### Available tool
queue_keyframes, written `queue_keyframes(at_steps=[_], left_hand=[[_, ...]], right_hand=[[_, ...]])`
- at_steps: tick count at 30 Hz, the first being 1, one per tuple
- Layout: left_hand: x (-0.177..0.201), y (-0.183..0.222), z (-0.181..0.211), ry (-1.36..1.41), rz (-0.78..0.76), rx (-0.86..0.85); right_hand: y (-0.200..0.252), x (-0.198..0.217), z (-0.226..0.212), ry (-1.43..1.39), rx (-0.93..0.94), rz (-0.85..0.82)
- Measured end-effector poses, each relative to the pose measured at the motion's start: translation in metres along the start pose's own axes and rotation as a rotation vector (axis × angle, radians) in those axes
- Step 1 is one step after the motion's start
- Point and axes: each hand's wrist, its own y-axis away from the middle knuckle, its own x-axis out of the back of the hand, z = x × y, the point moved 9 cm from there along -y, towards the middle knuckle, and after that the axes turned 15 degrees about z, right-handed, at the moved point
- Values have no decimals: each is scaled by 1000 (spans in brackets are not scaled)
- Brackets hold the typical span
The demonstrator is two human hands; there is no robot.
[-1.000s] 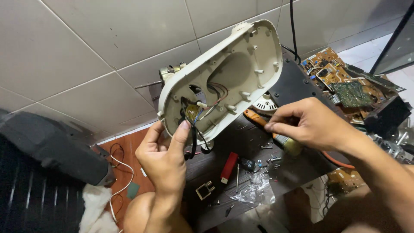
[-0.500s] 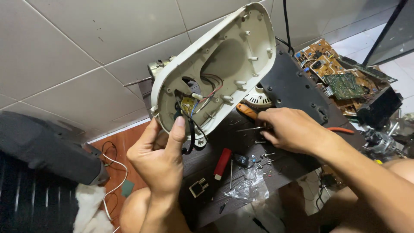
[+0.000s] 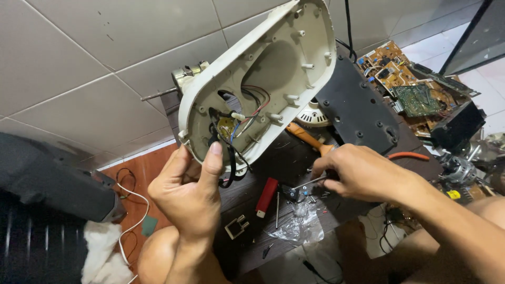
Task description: Disassembling and cleaning the internal components of an electric fan for repair.
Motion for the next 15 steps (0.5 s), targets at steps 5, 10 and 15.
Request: queue_keyframes(at_steps=[5,10,15], left_hand=[[-2,3,3,-23,-8,-32],[-2,4,5,-77,0,-83],[-1,4,3,-99,-3,-92]], right_hand=[[2,-7,-1,60,72,8],[6,-6,25,180,-30,-53],[11,-3,34,249,-80,-103]])
